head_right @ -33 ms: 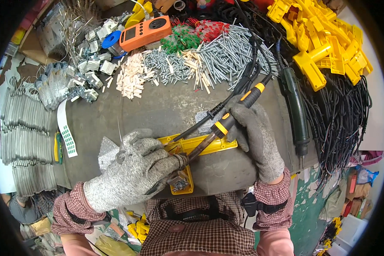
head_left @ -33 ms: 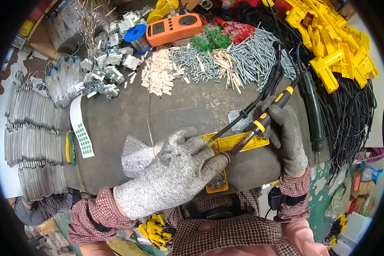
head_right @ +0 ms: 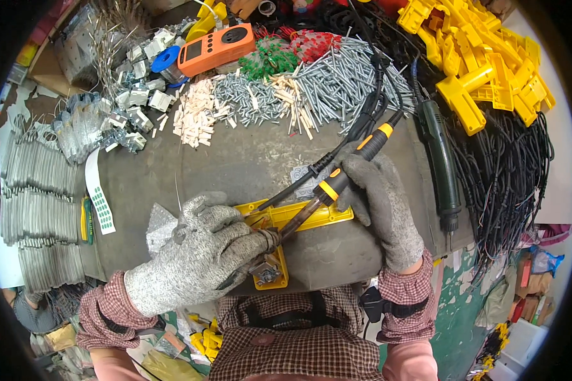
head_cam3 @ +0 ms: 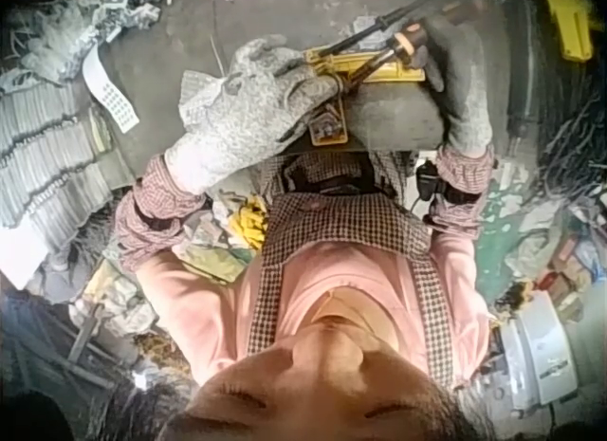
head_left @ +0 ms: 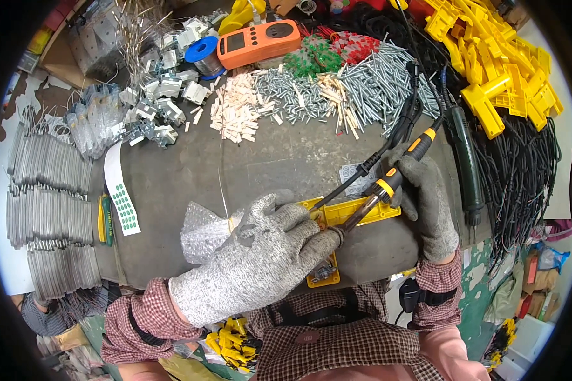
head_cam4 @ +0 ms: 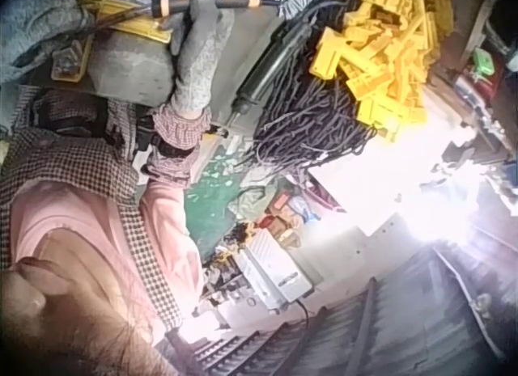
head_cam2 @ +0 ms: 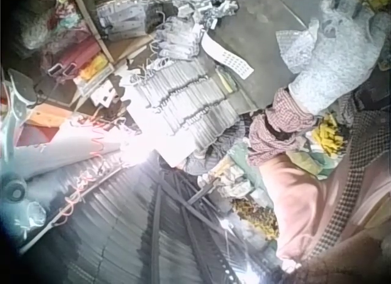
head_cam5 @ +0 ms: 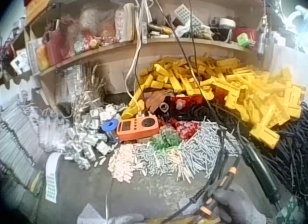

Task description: Soldering wires onto a small electronic component inside a yellow plastic housing.

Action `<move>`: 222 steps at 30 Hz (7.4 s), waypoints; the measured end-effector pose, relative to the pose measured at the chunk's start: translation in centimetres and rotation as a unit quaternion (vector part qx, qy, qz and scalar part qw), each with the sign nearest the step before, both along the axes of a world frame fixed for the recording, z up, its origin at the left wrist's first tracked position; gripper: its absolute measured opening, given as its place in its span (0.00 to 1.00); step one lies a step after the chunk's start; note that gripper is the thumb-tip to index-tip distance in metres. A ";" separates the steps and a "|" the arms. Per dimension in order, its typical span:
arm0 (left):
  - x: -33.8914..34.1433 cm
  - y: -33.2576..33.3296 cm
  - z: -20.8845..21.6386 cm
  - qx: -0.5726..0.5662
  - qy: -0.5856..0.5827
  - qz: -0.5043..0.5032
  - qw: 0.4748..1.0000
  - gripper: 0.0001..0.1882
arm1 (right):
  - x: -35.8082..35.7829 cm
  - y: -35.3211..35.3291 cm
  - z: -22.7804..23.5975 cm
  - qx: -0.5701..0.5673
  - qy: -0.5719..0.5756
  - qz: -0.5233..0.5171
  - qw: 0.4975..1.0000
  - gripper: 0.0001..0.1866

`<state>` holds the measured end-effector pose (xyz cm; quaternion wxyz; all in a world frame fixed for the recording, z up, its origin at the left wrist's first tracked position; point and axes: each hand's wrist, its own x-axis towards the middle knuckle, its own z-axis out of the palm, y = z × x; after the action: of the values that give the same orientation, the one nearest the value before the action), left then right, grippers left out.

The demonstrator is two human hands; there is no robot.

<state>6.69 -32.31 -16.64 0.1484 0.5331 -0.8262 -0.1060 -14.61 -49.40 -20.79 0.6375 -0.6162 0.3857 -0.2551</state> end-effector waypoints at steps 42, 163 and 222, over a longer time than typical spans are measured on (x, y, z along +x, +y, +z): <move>-0.2 0.1 0.2 -0.026 -0.031 -0.018 0.999 0.23 | -3.3 -2.8 3.3 -0.052 -0.195 -0.142 0.969 0.15; 0.1 -2.0 0.7 0.133 0.081 -0.023 0.987 0.12 | -1.8 7.8 -2.8 -0.262 -0.016 0.314 0.913 0.16; 2.4 -0.1 -0.5 0.016 -0.098 -0.098 0.990 0.10 | -1.4 7.6 -2.0 -0.213 -0.032 0.319 0.923 0.12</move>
<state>9.10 -32.37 -17.18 0.0473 0.4598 -0.8831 -0.0801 -16.02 -41.82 -22.74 0.5512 -0.8192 0.0847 -0.1341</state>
